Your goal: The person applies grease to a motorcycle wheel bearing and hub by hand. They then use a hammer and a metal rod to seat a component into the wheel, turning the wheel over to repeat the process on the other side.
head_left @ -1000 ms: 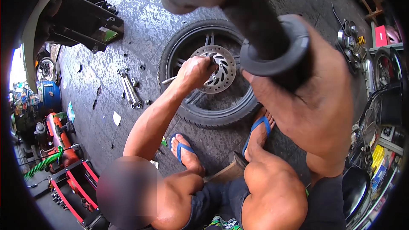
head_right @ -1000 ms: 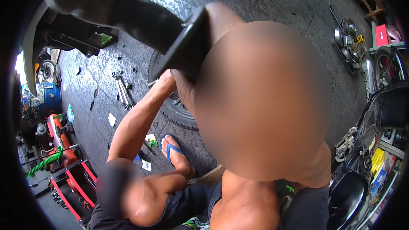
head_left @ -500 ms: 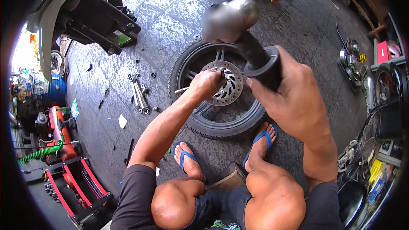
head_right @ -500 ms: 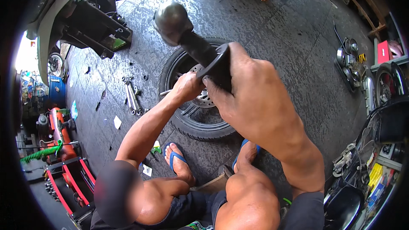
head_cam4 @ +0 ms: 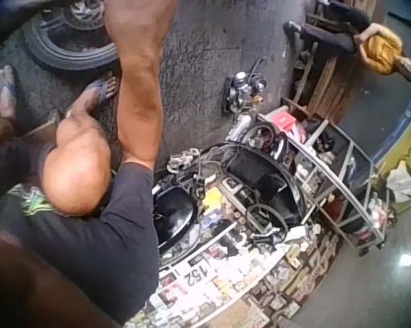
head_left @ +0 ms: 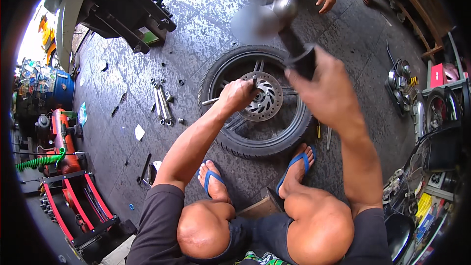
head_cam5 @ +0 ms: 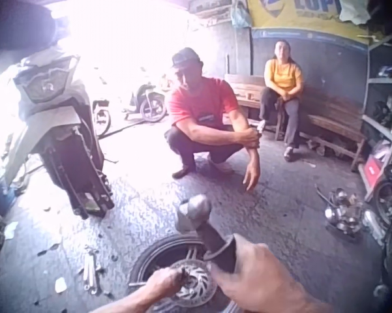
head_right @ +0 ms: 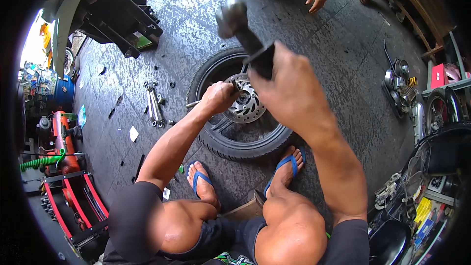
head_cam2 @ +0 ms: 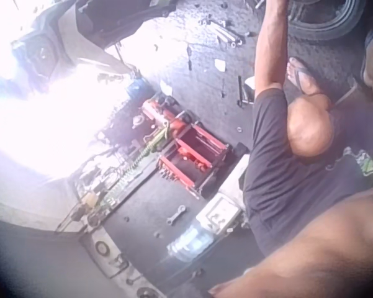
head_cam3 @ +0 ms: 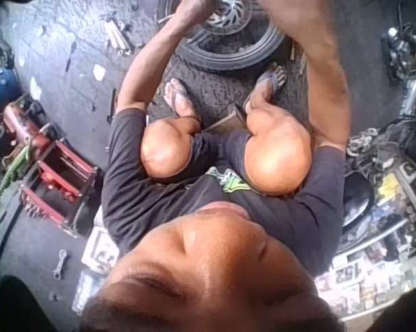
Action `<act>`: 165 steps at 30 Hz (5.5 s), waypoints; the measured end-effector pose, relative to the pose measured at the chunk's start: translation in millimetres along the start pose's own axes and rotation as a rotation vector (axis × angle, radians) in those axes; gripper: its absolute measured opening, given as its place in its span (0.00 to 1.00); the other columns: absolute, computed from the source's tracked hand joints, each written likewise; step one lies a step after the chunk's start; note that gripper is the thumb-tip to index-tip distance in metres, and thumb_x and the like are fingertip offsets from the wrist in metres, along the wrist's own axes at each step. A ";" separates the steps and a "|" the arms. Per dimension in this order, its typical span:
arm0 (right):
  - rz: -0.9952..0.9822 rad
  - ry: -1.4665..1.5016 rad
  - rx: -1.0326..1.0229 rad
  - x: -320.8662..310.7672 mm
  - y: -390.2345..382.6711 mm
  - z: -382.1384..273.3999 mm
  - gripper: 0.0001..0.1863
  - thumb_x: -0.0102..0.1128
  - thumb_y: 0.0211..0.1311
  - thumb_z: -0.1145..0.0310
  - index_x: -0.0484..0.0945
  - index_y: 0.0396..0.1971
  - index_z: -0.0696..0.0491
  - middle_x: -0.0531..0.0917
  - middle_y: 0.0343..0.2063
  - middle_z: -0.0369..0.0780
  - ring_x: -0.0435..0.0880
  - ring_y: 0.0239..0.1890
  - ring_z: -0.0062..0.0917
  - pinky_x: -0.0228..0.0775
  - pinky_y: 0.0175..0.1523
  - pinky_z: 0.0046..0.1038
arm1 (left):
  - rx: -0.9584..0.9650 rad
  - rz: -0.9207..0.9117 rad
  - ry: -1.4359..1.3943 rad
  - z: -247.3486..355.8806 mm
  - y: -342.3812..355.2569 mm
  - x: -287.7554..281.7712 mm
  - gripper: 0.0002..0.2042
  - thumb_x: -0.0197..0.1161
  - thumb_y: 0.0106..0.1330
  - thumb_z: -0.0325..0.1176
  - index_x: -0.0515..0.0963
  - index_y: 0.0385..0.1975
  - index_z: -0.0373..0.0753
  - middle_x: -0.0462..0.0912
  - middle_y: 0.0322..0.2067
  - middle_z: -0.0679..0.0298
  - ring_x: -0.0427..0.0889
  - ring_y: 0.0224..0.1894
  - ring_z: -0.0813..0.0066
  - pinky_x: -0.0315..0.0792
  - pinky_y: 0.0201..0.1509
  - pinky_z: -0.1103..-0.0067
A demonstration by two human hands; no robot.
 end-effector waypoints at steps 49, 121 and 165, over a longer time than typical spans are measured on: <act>0.168 0.166 -0.156 -24.2 -36.6 -23.5 0.11 0.67 0.59 0.71 0.77 0.36 0.61 0.85 0.29 0.53 0.89 0.34 0.44 0.77 0.38 0.40 | 0.028 0.025 -0.030 10.0 11.8 17.0 0.17 0.62 0.67 0.46 0.81 0.31 0.35 0.84 0.29 0.46 0.84 0.35 0.43 0.78 0.40 0.55; 0.036 -0.606 0.967 -6.0 -333.5 364.3 0.15 0.69 0.46 0.70 0.79 0.33 0.64 0.83 0.26 0.50 0.82 0.30 0.39 0.73 0.41 0.41 | -1.474 0.447 0.493 -347.5 -363.6 -32.9 0.22 0.62 0.64 0.38 0.72 0.55 0.35 0.80 0.46 0.48 0.80 0.51 0.48 0.77 0.53 0.60; 0.144 -0.445 1.187 9.1 -394.6 341.9 0.17 0.68 0.44 0.69 0.79 0.32 0.67 0.83 0.29 0.59 0.85 0.35 0.54 0.74 0.43 0.45 | 0.085 0.101 -0.129 -23.3 8.7 73.1 0.06 0.66 0.57 0.31 0.86 0.30 0.38 0.84 0.37 0.57 0.82 0.45 0.53 0.77 0.50 0.63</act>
Point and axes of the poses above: each hand's wrist, its own y-axis towards the middle knuckle, its own x-axis out of the palm, z = x × y, the point moved 7 cm from there along y, towards the middle knuckle
